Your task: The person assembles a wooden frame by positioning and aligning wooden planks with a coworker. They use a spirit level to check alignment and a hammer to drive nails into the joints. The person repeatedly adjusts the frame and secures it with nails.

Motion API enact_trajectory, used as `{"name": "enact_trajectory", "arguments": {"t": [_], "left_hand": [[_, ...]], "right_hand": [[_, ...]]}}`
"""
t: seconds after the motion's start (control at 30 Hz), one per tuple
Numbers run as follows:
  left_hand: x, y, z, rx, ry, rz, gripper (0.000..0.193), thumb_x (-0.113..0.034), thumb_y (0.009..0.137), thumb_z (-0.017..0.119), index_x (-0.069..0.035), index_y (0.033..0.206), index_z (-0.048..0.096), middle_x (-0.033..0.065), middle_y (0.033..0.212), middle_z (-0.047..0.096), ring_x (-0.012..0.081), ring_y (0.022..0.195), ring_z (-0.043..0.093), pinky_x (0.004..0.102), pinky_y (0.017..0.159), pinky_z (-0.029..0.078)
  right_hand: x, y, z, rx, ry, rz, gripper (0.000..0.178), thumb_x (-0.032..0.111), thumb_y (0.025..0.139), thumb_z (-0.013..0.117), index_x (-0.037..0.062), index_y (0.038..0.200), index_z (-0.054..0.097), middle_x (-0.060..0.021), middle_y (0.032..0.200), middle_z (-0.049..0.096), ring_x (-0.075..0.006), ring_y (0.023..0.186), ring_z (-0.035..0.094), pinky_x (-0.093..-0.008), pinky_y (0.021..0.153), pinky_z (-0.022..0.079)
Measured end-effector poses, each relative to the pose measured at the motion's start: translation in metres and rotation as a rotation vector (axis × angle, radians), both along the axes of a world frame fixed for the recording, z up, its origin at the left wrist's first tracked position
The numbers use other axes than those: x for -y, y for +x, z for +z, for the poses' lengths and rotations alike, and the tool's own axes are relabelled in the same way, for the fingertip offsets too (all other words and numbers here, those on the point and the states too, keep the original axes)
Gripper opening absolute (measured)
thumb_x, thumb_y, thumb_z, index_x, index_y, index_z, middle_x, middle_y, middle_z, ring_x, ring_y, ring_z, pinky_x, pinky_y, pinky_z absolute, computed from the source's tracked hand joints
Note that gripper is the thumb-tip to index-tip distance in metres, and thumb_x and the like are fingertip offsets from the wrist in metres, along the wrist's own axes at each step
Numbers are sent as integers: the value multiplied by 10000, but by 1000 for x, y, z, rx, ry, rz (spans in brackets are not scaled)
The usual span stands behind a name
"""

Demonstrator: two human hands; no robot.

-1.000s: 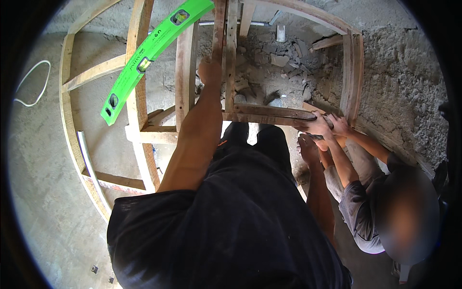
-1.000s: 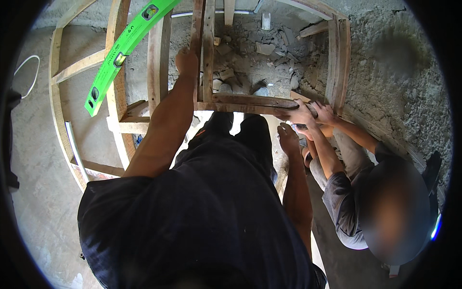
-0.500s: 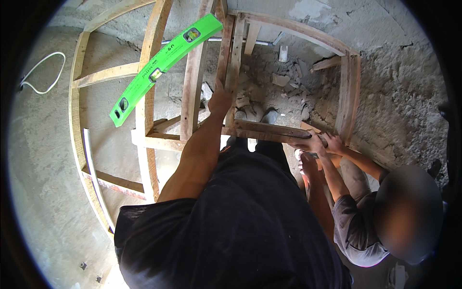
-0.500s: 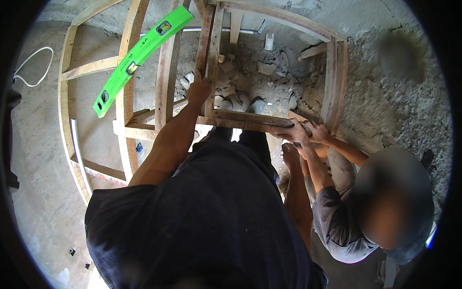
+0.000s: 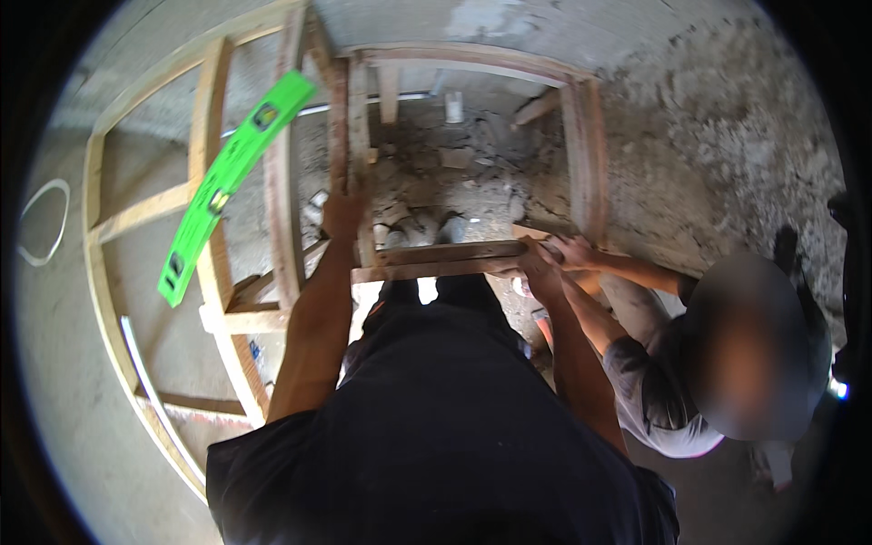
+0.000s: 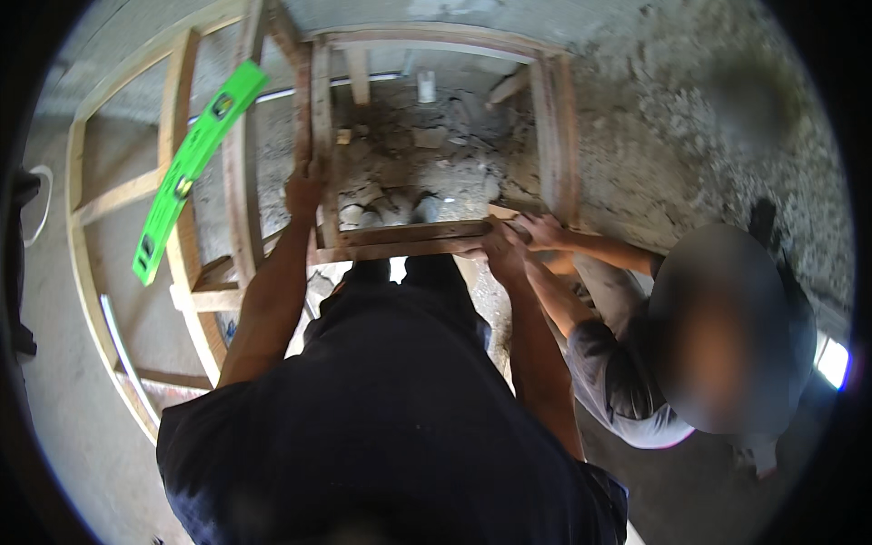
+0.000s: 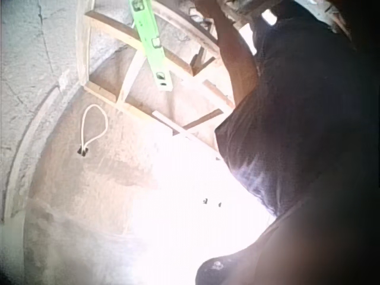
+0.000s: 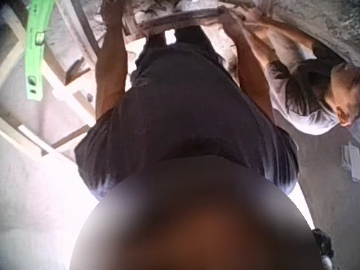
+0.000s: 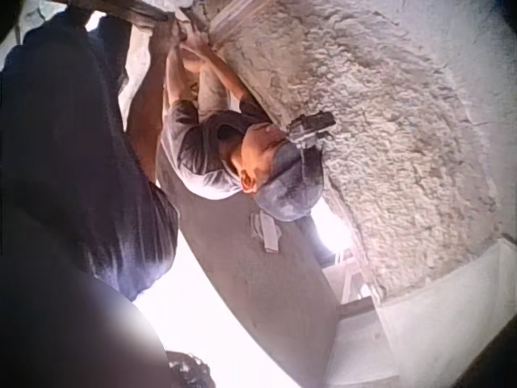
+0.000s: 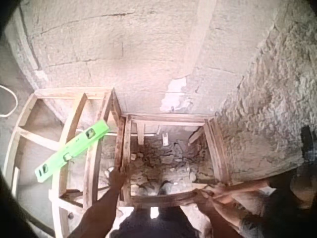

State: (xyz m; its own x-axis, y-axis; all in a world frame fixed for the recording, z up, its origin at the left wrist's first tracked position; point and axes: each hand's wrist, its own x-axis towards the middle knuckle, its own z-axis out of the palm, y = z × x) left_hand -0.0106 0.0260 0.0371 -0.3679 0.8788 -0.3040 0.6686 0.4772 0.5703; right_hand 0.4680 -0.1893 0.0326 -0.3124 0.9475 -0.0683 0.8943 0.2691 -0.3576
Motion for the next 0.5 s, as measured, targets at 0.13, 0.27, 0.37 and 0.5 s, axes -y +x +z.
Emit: {"name": "enact_trajectory", "arguments": {"t": [0.13, 0.27, 0.37, 0.5], "left_hand": [[-33, 4, 17, -113, -159, -128, 704, -699, 949, 598, -121, 1333, 721, 232, 1228, 750, 436, 1183, 703, 542, 1003, 543], [-61, 14, 34, -178, -228, -223, 773, -740, 907, 641, -103, 1339, 712, 222, 1267, 744, 413, 1193, 710, 528, 1013, 543], [-76, 20, 35, -230, -255, -217, 773, -727, 867, 710, -82, 1294, 717, 211, 1231, 756, 401, 1163, 723, 529, 981, 556], [-86, 28, 30, -273, -338, -191, 761, -719, 810, 778, -86, 1227, 722, 201, 1190, 766, 394, 1129, 735, 518, 938, 576]], "right_hand": [[-61, 23, 40, 219, -16, -153, 253, 236, 988, 592, 110, 1156, 732, -132, 1160, 728, -361, 1011, 743, -473, 922, 593], [-136, 58, 47, 275, -306, -742, 532, 472, 1005, 585, 109, 1390, 646, -215, 1311, 695, -411, 1163, 707, -490, 1002, 565], [-183, 93, 34, 293, -329, -894, 724, 564, 1010, 559, 87, 1550, 487, -298, 1422, 624, -441, 1266, 654, -513, 1061, 532], [-226, 126, 18, 343, -409, -900, 857, 575, 1006, 568, 68, 1650, 316, -319, 1508, 557, -456, 1334, 609, -516, 1109, 499]]}}
